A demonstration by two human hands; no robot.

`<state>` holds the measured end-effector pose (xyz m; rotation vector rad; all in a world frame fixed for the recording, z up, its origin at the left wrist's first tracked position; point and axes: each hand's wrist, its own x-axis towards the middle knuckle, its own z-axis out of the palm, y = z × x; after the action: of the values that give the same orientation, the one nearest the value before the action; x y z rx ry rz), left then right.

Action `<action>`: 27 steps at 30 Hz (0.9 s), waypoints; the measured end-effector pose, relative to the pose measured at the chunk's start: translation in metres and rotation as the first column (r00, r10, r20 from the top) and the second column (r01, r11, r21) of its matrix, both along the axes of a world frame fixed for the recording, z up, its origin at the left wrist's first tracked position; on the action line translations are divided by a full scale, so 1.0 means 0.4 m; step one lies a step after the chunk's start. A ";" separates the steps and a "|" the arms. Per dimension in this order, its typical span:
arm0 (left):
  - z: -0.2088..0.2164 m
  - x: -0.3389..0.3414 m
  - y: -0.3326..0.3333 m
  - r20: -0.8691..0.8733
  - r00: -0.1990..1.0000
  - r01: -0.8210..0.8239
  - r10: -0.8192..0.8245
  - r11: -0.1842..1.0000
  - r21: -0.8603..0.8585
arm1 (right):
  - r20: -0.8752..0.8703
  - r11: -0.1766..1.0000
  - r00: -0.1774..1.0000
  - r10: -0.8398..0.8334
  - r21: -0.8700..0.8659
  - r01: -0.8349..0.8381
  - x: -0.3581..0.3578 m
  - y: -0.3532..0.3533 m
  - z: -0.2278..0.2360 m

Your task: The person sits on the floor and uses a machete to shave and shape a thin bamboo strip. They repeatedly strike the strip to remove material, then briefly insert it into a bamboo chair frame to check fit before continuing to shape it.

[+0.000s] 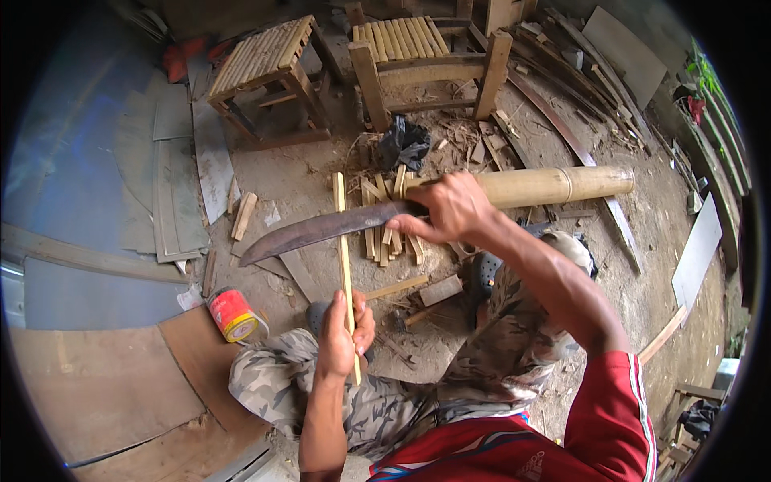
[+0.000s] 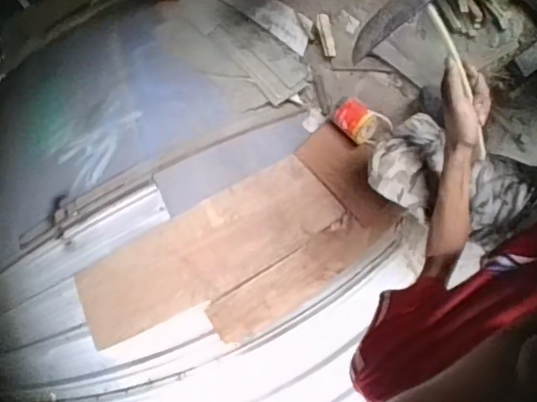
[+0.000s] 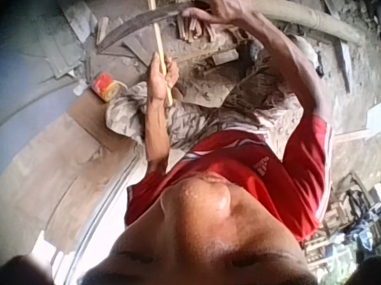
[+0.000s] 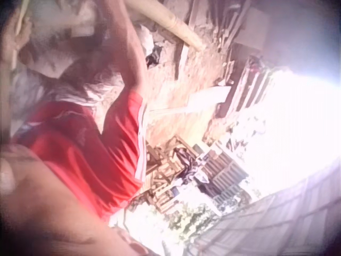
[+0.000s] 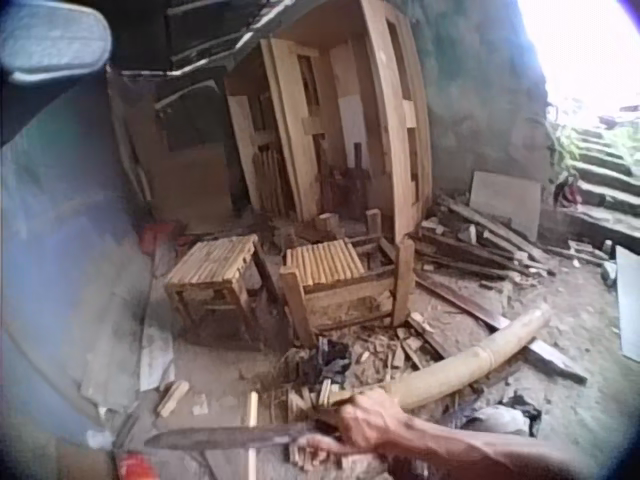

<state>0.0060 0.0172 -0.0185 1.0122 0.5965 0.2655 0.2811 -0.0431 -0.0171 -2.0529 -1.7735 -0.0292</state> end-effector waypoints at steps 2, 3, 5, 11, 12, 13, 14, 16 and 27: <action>0.002 0.009 0.007 -0.026 1.000 -0.009 0.010 0.999 0.035 | 0.015 1.000 1.000 -0.007 0.012 0.006 -0.008 0.009 0.005; 0.002 0.003 -0.001 -0.038 0.999 -0.001 0.003 0.999 0.049 | -0.030 0.999 0.999 -0.027 -0.045 0.026 -0.039 -0.005 0.004; 0.007 0.000 -0.004 -0.056 0.998 0.007 -0.003 0.998 0.065 | 0.045 0.998 0.997 0.058 -0.025 -0.057 -0.052 -0.012 0.003; 0.018 -0.007 -0.015 -0.026 1.000 0.015 -0.015 1.000 -0.010 | -0.029 0.975 0.975 -0.219 -0.045 0.218 0.089 0.029 0.017; 0.015 -0.007 -0.005 -0.008 1.000 -0.009 0.009 0.999 -0.030 | -0.032 0.974 0.975 -0.219 -0.060 0.216 0.071 0.023 0.005; 0.006 -0.002 -0.005 0.016 0.999 -0.043 0.044 0.997 -0.061 | -0.026 0.975 0.978 -0.207 -0.082 0.205 0.039 0.005 0.003; 0.003 -0.011 -0.001 0.047 0.998 -0.043 0.047 0.996 -0.078 | -0.085 0.973 0.971 -0.225 -0.067 0.220 0.000 0.002 0.016; 0.015 -0.006 -0.003 -0.001 0.997 -0.074 0.074 0.997 -0.025 | -0.086 0.975 0.971 -0.224 -0.033 0.222 -0.024 -0.003 0.018; 0.031 0.003 -0.010 -0.149 0.987 -0.029 0.065 0.973 0.231 | -0.101 0.998 0.994 -0.032 -0.059 0.026 -0.044 0.000 -0.026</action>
<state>0.0071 0.0133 -0.0061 1.2499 0.7447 0.3035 0.2633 -0.0430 -0.0276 -2.0819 -1.7011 0.1177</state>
